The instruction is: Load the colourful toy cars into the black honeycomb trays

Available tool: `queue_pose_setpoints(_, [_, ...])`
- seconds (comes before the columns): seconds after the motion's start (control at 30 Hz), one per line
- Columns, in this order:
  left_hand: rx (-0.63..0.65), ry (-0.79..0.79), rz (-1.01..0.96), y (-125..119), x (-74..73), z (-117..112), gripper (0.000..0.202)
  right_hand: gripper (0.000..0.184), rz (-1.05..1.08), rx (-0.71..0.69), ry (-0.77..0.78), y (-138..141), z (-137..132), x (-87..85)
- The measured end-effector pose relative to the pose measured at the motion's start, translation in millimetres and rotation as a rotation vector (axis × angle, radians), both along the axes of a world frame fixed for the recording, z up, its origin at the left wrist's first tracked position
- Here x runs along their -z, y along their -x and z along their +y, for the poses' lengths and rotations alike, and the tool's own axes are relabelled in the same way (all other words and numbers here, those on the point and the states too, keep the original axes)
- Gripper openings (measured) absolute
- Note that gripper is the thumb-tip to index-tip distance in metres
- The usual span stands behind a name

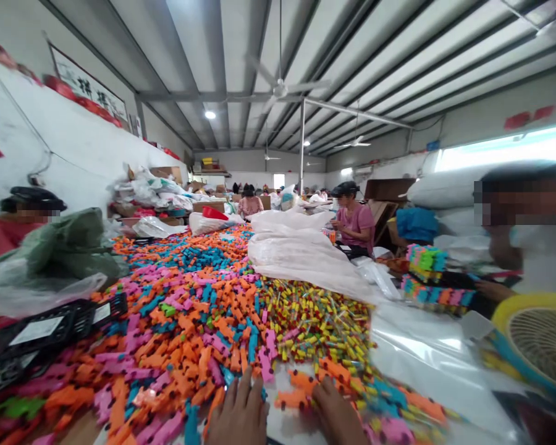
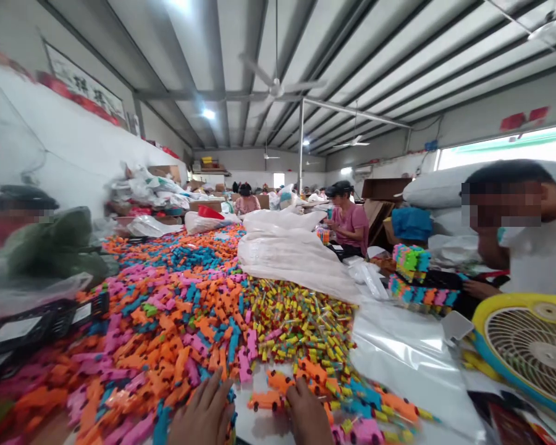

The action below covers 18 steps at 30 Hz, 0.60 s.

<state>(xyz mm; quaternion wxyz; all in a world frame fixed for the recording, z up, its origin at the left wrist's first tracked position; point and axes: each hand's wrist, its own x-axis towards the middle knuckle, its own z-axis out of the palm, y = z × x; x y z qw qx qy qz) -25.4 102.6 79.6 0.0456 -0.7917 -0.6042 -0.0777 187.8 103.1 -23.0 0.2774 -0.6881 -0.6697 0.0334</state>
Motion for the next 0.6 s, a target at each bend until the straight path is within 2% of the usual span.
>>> queue_pose_setpoints(0.17, [0.060,0.062,-0.019,3,-16.6,-8,0.048,0.018,0.335,-0.107,-0.016,10,-8,-4.0])
queue_pose_setpoints(0.23, [0.058,-0.021,0.002,1,-21.1,-15,0.050,0.020,0.513,-0.143,0.030,16,-18,-7.2])
queue_pose_setpoints(0.3, [0.110,-0.079,-0.002,-1,-21.3,-19,0.053,0.021,0.653,-0.178,0.092,24,-29,-10.1])
queue_pose_setpoints(0.37, [0.164,-0.060,0.005,-4,-18.3,-21,0.054,0.023,0.792,-0.238,0.174,30,-38,-11.3])
queue_pose_setpoints(0.5, [0.162,-0.015,0.012,-8,-15.7,-22,0.056,0.029,1.111,-0.340,0.353,42,-49,-8.3])
queue_pose_setpoints(0.6, [0.171,-0.033,0.012,-8,-18.1,-22,0.057,0.025,1.170,-0.405,0.367,49,-54,-2.8])
